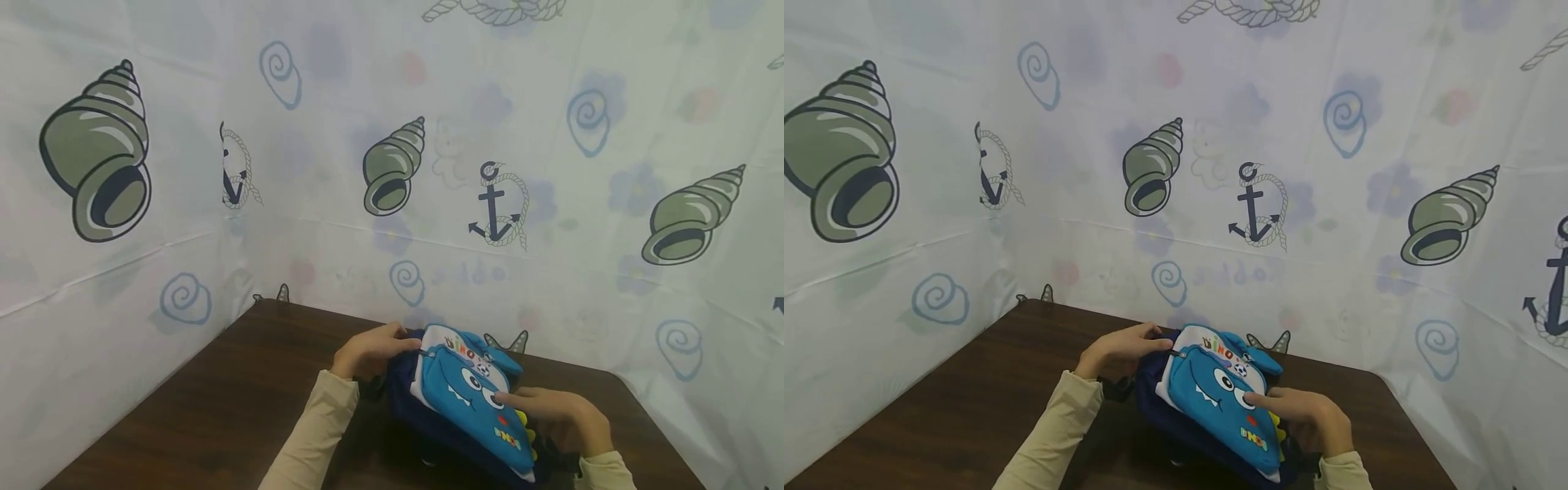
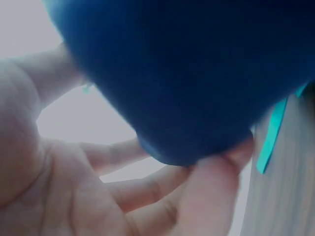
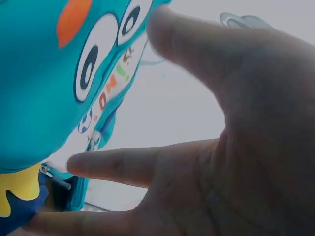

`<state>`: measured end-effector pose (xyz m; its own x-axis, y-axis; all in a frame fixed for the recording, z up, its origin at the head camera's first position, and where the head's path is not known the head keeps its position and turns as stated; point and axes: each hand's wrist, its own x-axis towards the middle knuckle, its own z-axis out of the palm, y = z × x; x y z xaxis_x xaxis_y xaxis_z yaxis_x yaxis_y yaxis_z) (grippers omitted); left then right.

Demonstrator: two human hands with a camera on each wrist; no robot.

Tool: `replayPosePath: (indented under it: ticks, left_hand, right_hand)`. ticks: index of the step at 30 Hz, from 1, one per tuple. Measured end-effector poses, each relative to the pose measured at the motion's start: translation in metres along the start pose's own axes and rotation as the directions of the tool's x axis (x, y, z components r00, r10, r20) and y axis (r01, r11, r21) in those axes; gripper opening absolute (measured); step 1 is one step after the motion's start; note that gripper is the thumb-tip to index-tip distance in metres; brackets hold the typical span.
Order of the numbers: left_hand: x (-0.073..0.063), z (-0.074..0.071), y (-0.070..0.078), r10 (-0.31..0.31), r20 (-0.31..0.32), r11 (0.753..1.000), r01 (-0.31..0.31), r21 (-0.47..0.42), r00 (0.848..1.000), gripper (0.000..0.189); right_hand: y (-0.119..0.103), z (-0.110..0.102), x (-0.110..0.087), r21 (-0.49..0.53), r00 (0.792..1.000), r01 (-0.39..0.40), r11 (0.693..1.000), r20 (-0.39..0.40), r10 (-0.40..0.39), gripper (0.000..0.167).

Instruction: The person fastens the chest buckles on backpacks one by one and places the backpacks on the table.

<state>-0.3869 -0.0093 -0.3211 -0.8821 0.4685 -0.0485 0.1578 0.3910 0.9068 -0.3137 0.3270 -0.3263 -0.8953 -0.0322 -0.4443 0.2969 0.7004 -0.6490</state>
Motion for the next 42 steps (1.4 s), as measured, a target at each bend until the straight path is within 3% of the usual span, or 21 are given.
replayPosePath:
  ticks: [5, 10, 13, 17, 19, 23, 26, 30, 33, 36, 42]
  left_hand:
    - [-0.004, -0.001, 0.008, 0.080, -0.025, 0.997, -0.080, -0.022, 0.997, 0.063]
    - [-0.005, -0.001, 0.018, 0.198, -0.082, 0.976, -0.189, 0.113, 0.977, 0.063]
    - [-0.003, 0.003, 0.025, 0.223, -0.115, 0.969, -0.208, 0.130, 0.968, 0.067]
    - [-0.002, 0.009, 0.034, 0.221, -0.147, 0.975, -0.214, 0.062, 0.964, 0.067]
    - [-0.002, 0.011, 0.037, 0.218, -0.159, 0.976, -0.217, 0.023, 0.963, 0.067]
    - [-0.003, 0.016, 0.041, 0.239, -0.176, 0.968, -0.247, -0.030, 0.955, 0.065]
    - [-0.007, 0.018, 0.047, 0.262, -0.187, 0.954, -0.283, -0.097, 0.947, 0.062]
    - [-0.011, 0.022, 0.056, 0.273, -0.200, 0.926, -0.313, -0.210, 0.941, 0.054]
    - [-0.013, 0.025, 0.061, 0.276, -0.216, 0.923, -0.321, -0.211, 0.937, 0.051]
    - [-0.014, 0.027, 0.064, 0.289, -0.223, 0.933, -0.326, -0.152, 0.931, 0.054]
    - [-0.014, 0.031, 0.064, 0.318, -0.174, 0.933, -0.340, -0.114, 0.932, 0.058]
  right_hand:
    - [-0.008, 0.007, -0.004, -0.073, 1.000, 0.009, 0.997, 0.018, -0.008, 0.093]
    - [-0.009, 0.010, 0.001, -0.160, 0.999, 0.014, 0.987, 0.038, -0.009, 0.098]
    - [-0.007, 0.009, 0.004, -0.195, 1.000, 0.005, 0.981, 0.028, 0.001, 0.100]
    - [-0.003, 0.006, 0.006, -0.230, 0.999, 0.014, 0.973, 0.032, -0.007, 0.098]
    - [-0.001, 0.005, 0.006, -0.212, 0.999, 0.014, 0.977, 0.039, -0.006, 0.098]
    - [0.002, 0.006, 0.007, -0.044, 0.995, 0.024, 0.999, 0.097, -0.020, 0.098]
    - [0.001, 0.008, 0.007, 0.070, 0.988, 0.041, 0.997, 0.147, -0.051, 0.094]
    - [0.000, 0.011, 0.010, 0.108, 0.983, 0.065, 0.992, 0.167, -0.082, 0.090]
    - [-0.001, 0.013, 0.012, 0.116, 0.979, 0.088, 0.989, 0.171, -0.108, 0.088]
    - [-0.002, 0.014, 0.012, 0.124, 0.973, 0.118, 0.985, 0.183, -0.140, 0.085]
    - [-0.001, 0.013, 0.015, 0.123, 0.953, 0.161, 0.979, 0.239, -0.186, 0.078]
